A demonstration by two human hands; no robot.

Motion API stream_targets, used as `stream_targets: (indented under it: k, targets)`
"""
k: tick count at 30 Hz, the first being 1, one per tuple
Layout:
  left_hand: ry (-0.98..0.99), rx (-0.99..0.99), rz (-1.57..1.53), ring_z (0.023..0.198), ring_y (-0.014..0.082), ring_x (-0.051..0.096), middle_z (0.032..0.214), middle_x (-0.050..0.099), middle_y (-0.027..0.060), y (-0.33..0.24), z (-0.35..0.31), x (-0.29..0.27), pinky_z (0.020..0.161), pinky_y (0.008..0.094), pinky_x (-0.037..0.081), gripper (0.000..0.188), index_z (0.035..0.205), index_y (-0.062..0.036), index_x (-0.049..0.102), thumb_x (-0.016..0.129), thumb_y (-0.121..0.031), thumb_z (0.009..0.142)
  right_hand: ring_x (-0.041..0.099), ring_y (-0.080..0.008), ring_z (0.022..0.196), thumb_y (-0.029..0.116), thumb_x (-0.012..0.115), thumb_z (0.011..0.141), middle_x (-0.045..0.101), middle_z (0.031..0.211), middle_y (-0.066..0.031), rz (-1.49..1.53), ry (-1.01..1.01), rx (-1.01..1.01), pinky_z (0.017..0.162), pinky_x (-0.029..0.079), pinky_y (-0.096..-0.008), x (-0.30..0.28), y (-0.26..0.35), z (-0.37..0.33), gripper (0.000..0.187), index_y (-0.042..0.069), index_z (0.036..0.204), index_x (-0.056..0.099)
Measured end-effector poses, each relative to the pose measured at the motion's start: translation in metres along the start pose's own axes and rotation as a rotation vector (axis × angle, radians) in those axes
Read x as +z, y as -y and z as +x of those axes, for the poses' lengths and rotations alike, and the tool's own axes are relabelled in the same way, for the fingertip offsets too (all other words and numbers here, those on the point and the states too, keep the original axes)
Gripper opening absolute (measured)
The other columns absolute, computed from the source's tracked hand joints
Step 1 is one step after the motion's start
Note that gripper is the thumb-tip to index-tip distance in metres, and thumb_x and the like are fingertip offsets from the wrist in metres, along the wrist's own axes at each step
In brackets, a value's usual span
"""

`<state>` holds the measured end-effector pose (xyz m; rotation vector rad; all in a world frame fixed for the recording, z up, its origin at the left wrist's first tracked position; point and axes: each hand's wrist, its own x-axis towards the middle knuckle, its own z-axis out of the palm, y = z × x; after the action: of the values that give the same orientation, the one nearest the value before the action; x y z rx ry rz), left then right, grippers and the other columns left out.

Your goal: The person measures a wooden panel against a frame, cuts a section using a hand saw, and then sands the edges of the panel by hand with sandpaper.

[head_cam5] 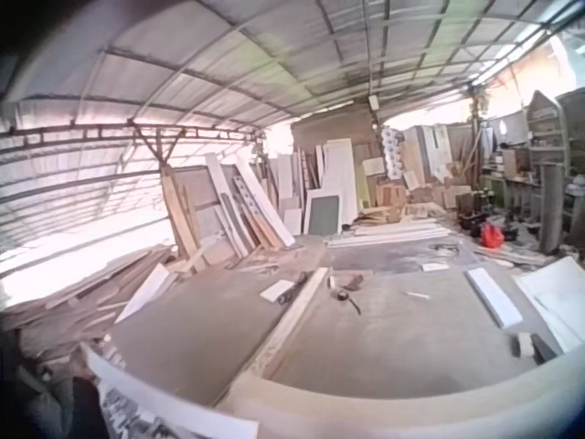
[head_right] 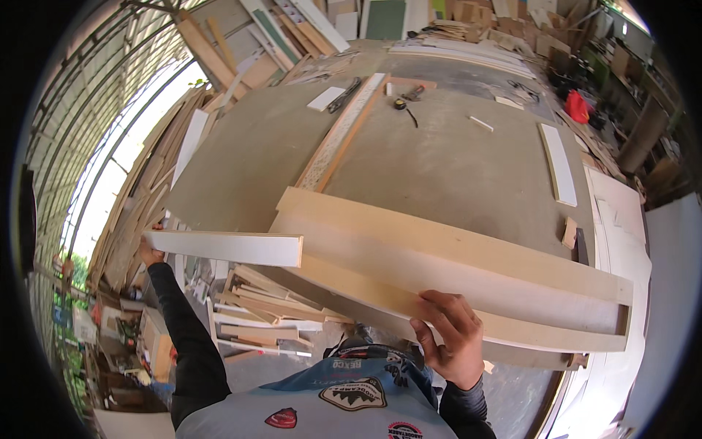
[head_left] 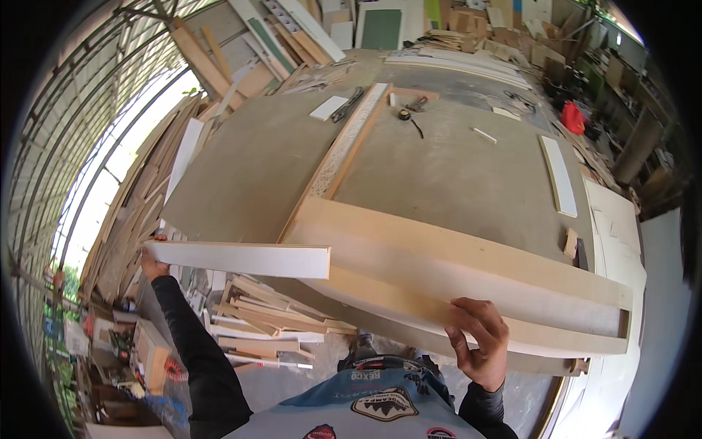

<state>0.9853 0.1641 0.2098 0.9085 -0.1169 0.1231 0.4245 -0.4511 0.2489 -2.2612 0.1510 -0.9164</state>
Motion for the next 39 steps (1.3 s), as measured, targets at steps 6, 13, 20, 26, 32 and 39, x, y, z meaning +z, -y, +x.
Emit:
stream_targets:
  k: [6, 13, 20, 26, 32, 39]
  targets:
    - [-0.133, -0.073, -0.009, 0.094, 0.0366, 0.059, 0.094, 0.056, 0.0235, 0.07, 0.086, 0.035, 0.095, 0.0502, 0.052, 0.053, 0.108, 0.0142, 0.048, 0.024, -0.033, 0.107, 0.064, -0.0336, 0.087, 0.003, 0.078, 0.071, 0.068, 0.105, -0.0124, -0.233, -0.026, 0.097, 0.073, 0.052, -0.0411, 0.033, 0.017, 0.015, 0.031, 0.001, 0.101, 0.07]
    - [-0.053, -0.134, 0.051, 0.097, 0.034, 0.062, 0.103, 0.06, 0.0211, 0.096, 0.152, 0.057, 0.097, 0.0468, 0.053, 0.054, 0.116, 0.0129, 0.05, 0.024, -0.034, 0.108, 0.064, -0.0331, 0.087, 0.001, 0.076, 0.062, 0.069, 0.105, -0.0113, -0.341, -0.066, 0.168, 0.075, 0.052, -0.042, 0.063, 0.029, 0.026, 0.041, 0.003, 0.103, 0.07]
    - [-0.122, -0.129, 0.088, 0.103, 0.034, 0.063, 0.111, 0.06, 0.0222, 0.131, 0.159, 0.071, 0.101, 0.045, 0.052, 0.053, 0.123, 0.0131, 0.049, 0.029, -0.033, 0.107, 0.065, -0.033, 0.086, 0.0, 0.074, 0.063, 0.071, 0.104, -0.0112, -0.391, -0.147, 0.236, 0.076, 0.053, -0.0416, 0.074, 0.03, 0.029, 0.038, 0.003, 0.101, 0.071]
    - [-0.077, -0.129, 0.09, 0.101, 0.0345, 0.063, 0.111, 0.06, 0.0235, 0.129, 0.153, 0.064, 0.101, 0.0446, 0.052, 0.051, 0.123, 0.014, 0.049, 0.032, -0.032, 0.107, 0.066, -0.0327, 0.085, 0.003, 0.075, 0.068, 0.071, 0.102, -0.0116, -0.401, -0.188, 0.242, 0.076, 0.053, -0.0413, 0.078, 0.029, 0.03, 0.032, 0.002, 0.1, 0.072]
    - [-0.088, -0.028, 0.169, 0.1, 0.0373, 0.064, 0.111, 0.06, 0.0248, 0.173, 0.079, 0.106, 0.092, 0.0457, 0.057, 0.052, 0.12, 0.0127, 0.047, 0.032, -0.035, 0.106, 0.066, -0.0325, 0.086, 0.004, 0.076, 0.069, 0.071, 0.103, -0.0119, -0.453, -0.185, 0.259, 0.076, 0.053, -0.0415, 0.078, 0.032, 0.032, 0.032, 0.003, 0.1, 0.072]
    - [-0.083, -0.123, -0.003, 0.104, 0.037, 0.064, 0.113, 0.061, 0.0194, 0.222, -0.082, 0.215, 0.094, 0.0466, 0.056, 0.042, 0.119, 0.002, 0.049, 0.039, -0.036, 0.104, 0.063, -0.0306, 0.09, 0.007, 0.081, 0.067, 0.069, 0.104, -0.0094, -0.457, -0.276, 0.301, 0.076, 0.052, -0.0416, 0.079, 0.036, 0.032, 0.03, 0.005, 0.097, 0.074]
